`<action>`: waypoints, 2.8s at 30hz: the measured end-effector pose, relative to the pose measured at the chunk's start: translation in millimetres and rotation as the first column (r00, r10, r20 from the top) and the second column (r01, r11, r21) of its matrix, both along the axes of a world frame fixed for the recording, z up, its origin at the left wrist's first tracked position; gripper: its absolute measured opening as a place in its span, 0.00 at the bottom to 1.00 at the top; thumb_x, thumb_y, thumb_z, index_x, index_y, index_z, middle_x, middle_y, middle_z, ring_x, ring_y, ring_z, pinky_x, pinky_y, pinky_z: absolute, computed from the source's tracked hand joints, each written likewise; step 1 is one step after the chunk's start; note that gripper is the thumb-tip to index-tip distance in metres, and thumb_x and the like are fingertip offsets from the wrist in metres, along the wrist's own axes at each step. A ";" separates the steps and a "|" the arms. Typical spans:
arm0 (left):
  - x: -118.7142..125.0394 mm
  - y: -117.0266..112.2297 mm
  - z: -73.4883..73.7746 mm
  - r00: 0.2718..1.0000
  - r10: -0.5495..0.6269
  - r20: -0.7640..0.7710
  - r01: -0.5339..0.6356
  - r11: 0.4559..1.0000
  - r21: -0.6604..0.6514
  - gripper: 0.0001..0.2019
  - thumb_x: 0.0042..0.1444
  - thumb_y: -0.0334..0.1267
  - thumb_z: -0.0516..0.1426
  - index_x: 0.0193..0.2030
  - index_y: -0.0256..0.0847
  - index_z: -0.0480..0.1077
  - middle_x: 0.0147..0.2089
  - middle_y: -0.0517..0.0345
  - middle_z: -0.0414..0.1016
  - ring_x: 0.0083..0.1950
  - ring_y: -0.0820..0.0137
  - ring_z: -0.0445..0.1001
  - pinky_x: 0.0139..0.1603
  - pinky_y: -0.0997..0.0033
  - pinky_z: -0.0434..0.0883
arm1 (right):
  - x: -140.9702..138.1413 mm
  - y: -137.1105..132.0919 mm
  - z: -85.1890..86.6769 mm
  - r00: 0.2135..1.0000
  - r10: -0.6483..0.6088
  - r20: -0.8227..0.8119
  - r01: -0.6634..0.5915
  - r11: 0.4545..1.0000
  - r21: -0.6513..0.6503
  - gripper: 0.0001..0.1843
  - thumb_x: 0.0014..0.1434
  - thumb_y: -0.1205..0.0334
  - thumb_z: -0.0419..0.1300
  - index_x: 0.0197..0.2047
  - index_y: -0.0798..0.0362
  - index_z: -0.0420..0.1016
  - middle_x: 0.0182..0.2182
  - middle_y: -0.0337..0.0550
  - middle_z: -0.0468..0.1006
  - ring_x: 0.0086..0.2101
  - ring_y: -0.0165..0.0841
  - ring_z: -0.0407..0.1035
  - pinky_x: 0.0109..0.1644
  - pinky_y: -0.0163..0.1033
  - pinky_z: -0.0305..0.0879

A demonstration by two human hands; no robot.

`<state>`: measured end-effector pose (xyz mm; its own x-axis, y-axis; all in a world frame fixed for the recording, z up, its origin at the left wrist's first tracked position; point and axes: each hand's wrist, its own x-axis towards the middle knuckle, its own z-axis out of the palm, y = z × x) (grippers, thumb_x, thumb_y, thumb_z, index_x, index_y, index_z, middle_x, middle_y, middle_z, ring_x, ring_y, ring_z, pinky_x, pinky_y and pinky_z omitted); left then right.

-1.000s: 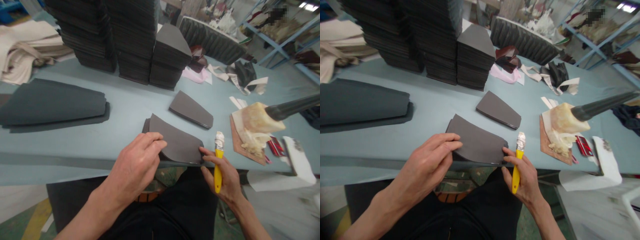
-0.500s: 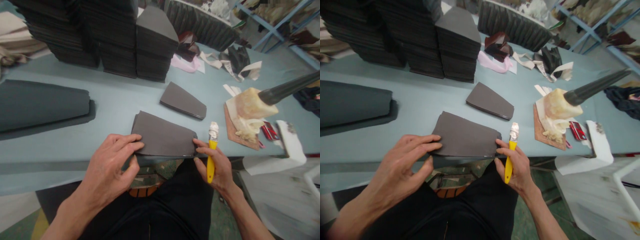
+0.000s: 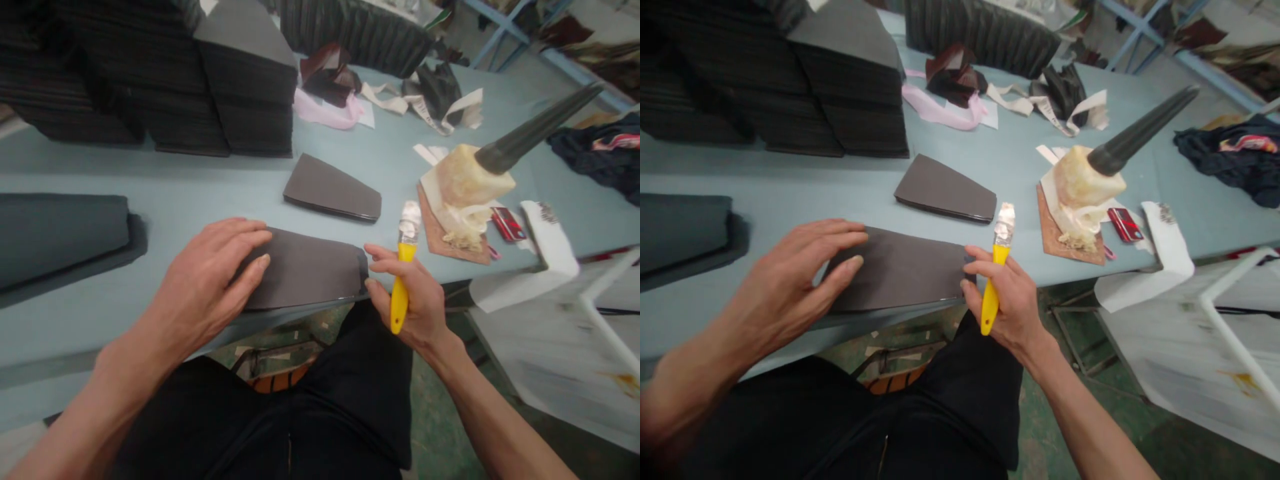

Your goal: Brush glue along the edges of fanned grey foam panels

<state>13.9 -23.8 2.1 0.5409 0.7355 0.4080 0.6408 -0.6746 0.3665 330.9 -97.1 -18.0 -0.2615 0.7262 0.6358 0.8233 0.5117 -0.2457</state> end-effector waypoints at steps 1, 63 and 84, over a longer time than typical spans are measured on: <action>5.2 5.5 -1.1 0.998 -0.027 -0.049 0.026 1.000 -0.009 0.20 0.77 0.47 0.50 0.66 0.43 0.73 0.70 0.46 0.78 0.73 0.52 0.74 0.77 0.44 0.72 | -7.7 5.4 4.3 1.000 -0.010 -0.014 0.010 1.000 -0.006 0.12 0.70 0.67 0.64 0.54 0.47 0.73 0.56 0.53 0.87 0.54 0.43 0.85 0.57 0.49 0.82; 41.2 17.0 -52.7 0.949 0.143 -0.282 -0.153 0.988 -0.014 0.28 0.76 0.44 0.47 0.76 0.37 0.68 0.78 0.44 0.70 0.80 0.44 0.66 0.80 0.38 0.65 | -74.3 60.8 -37.4 0.989 0.114 -0.093 -0.139 0.931 -0.337 0.10 0.74 0.59 0.62 0.55 0.49 0.78 0.65 0.55 0.80 0.58 0.49 0.75 0.65 0.58 0.70; 65.3 -0.2 -38.8 0.901 0.171 -0.398 -0.190 0.982 -0.008 0.31 0.76 0.43 0.45 0.78 0.28 0.63 0.81 0.33 0.64 0.83 0.39 0.59 0.81 0.31 0.61 | -70.4 65.1 -31.8 0.930 0.126 -0.346 -0.254 0.900 -0.355 0.13 0.76 0.63 0.53 0.57 0.47 0.77 0.52 0.48 0.84 0.50 0.42 0.76 0.60 0.48 0.69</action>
<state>79.2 -24.0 -36.7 0.5066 0.8485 0.1532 0.8484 -0.5222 0.0868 260.5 -32.0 -49.8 -0.2578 0.8862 0.3851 0.5698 0.4613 -0.6801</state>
